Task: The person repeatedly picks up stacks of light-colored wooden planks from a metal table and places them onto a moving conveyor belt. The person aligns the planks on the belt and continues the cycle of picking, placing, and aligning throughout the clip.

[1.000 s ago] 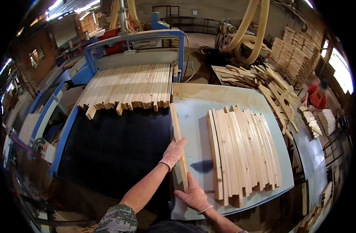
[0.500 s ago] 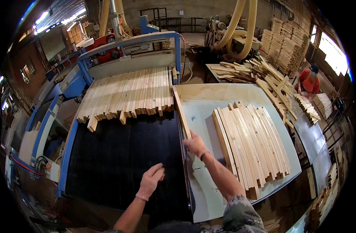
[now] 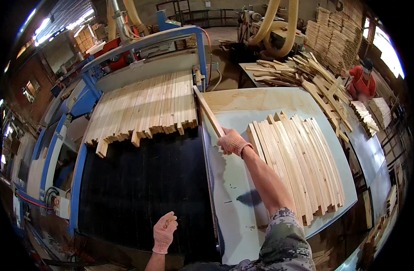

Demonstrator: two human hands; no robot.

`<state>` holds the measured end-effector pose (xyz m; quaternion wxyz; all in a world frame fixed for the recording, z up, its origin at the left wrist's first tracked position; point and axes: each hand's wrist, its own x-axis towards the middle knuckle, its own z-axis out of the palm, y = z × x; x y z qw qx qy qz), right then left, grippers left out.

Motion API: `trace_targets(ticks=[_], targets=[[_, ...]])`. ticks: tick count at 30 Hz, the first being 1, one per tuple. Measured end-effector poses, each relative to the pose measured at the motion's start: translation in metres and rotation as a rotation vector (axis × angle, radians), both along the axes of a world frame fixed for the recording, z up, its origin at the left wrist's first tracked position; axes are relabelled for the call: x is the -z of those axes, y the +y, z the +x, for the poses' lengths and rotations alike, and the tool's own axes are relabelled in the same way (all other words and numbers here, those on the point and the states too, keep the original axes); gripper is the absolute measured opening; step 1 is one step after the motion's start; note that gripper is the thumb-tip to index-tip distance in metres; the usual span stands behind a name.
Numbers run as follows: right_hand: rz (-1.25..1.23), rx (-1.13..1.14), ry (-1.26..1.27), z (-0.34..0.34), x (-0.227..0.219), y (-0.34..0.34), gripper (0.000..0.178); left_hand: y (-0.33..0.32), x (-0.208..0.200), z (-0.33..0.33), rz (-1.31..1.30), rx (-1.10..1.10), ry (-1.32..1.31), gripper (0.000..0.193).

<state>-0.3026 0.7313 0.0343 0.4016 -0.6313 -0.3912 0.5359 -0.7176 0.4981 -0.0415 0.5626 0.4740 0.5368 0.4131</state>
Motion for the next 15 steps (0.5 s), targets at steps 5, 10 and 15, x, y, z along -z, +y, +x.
trace_targets(ticks=[5,10,15], targets=[[-0.018,-0.02,0.008,-0.021,-0.012,0.033,0.04,0.007,0.003,-0.004,0.045,0.056,0.073,0.036],[-0.063,0.173,0.092,-0.082,0.028,0.091,0.039,0.006,-0.007,0.002,0.062,0.068,0.141,0.036],[0.011,0.256,-0.045,-0.113,0.037,0.099,0.041,0.01,-0.022,0.012,0.23,0.107,0.303,0.034]])
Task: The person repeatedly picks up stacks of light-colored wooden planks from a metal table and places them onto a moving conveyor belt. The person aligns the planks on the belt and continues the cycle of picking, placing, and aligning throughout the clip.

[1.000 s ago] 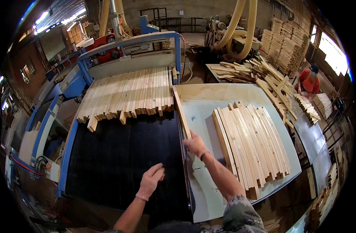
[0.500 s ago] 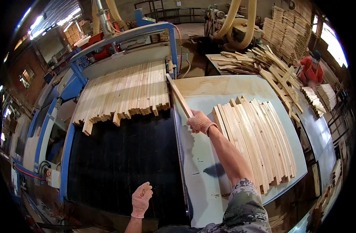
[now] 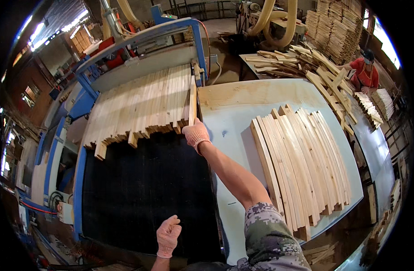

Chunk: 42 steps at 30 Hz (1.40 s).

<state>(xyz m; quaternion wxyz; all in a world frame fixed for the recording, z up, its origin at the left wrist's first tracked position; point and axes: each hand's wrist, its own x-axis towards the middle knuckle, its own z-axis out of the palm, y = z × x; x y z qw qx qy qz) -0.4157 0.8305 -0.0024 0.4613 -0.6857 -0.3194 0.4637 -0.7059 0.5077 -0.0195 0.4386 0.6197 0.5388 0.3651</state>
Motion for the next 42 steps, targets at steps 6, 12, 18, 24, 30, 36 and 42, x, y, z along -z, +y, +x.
trace_targets(ticks=[6,12,18,24,30,36,42], targets=[[-0.007,-0.06,0.361,0.021,0.0,-0.013,0.044,-0.002,0.005,-0.001,-0.052,-0.037,-0.032,0.033],[0.065,-0.16,-0.085,0.066,0.015,0.05,0.03,-0.003,0.012,-0.007,-0.104,-0.031,-0.052,0.036],[-0.152,-0.311,-0.97,0.076,-0.016,0.083,0.036,-0.005,0.008,-0.004,-0.08,-0.061,-0.022,0.038],[-0.265,-0.399,-1.013,0.074,-0.01,0.083,0.038,0.0,-0.001,-0.001,-0.058,-0.063,-0.001,0.038],[-0.102,-0.271,-1.023,0.068,-0.001,0.093,0.038,0.0,-0.002,-0.002,-0.031,-0.052,0.025,0.036],[0.104,0.016,-0.7,0.038,0.028,0.051,0.034,-0.003,0.003,-0.007,-0.03,-0.049,-0.02,0.032],[0.116,-0.131,-0.377,0.013,0.018,-0.114,0.033,0.0,0.041,-0.012,0.05,-0.037,-0.016,0.032]])
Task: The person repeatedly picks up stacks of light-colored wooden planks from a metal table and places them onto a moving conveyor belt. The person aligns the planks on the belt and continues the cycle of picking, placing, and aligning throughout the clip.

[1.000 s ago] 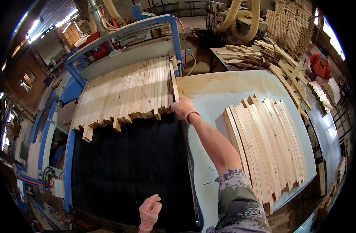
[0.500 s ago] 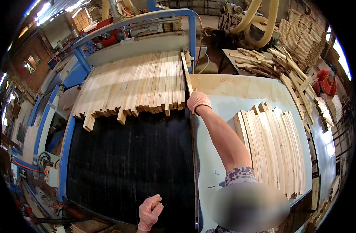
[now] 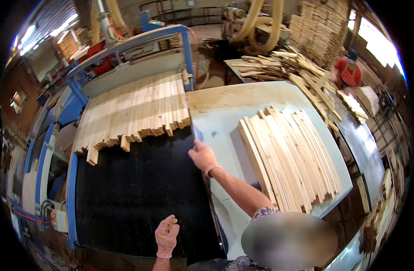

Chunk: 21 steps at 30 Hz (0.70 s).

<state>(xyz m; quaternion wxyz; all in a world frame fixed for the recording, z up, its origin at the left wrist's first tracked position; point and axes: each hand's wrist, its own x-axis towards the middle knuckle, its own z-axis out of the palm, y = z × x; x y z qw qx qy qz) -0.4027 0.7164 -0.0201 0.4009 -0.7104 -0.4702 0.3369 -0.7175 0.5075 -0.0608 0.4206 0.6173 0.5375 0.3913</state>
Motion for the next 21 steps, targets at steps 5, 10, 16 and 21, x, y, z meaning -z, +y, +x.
trace_targets(ticks=[5,10,16,21], targets=[[-0.081,0.077,0.542,-0.03,-0.009,-0.17,0.055,0.004,-0.037,0.009,-0.007,0.058,0.061,0.031],[-0.294,-0.04,0.732,-0.035,-0.026,-0.333,0.06,-0.014,-0.043,0.035,-0.343,0.101,-0.299,0.033],[-0.158,0.022,0.599,0.025,-0.062,-0.436,0.06,-0.042,-0.037,0.118,-0.175,0.39,-0.408,0.036],[0.131,0.309,0.389,0.156,-0.096,-0.427,0.056,-0.056,-0.029,0.165,0.094,0.423,-0.072,0.049]])
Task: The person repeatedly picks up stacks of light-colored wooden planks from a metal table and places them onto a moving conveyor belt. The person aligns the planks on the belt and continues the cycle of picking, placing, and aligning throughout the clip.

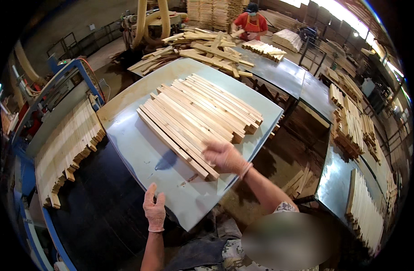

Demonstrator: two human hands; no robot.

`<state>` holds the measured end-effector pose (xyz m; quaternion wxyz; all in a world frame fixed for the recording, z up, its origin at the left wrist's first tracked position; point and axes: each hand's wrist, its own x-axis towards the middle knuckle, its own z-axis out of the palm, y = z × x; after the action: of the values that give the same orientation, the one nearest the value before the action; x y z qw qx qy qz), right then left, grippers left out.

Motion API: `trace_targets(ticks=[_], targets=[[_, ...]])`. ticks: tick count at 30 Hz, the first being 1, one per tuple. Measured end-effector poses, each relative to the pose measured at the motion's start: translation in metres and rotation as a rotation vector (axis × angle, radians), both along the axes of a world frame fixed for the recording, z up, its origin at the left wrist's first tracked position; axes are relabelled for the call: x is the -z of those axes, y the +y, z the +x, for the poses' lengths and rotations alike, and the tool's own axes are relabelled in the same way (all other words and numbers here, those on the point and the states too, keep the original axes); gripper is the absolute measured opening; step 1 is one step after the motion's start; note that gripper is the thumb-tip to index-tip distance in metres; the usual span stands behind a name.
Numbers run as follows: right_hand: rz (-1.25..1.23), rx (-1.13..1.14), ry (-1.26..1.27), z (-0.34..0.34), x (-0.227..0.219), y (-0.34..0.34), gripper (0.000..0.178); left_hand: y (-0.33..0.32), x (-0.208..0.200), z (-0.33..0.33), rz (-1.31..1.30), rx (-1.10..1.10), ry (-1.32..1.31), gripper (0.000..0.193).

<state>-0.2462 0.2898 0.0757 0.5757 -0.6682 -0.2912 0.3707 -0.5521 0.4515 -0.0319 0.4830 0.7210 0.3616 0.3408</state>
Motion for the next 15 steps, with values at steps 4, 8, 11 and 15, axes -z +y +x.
trace_targets(ticks=[4,8,11,15], targets=[[-0.056,0.377,-0.452,0.118,0.01,0.031,0.067,-0.007,0.003,0.017,0.106,-0.047,0.168,0.059],[-0.424,0.404,-0.944,0.222,0.028,0.049,0.081,-0.015,0.013,0.034,0.333,-0.113,0.36,0.069],[-0.606,0.384,-0.884,0.283,0.053,0.061,0.077,-0.018,0.022,0.042,0.546,-0.168,0.505,0.073],[-0.82,-0.061,-1.05,0.346,0.085,0.089,0.065,-0.018,0.023,0.045,0.469,-0.2,0.537,0.075]])
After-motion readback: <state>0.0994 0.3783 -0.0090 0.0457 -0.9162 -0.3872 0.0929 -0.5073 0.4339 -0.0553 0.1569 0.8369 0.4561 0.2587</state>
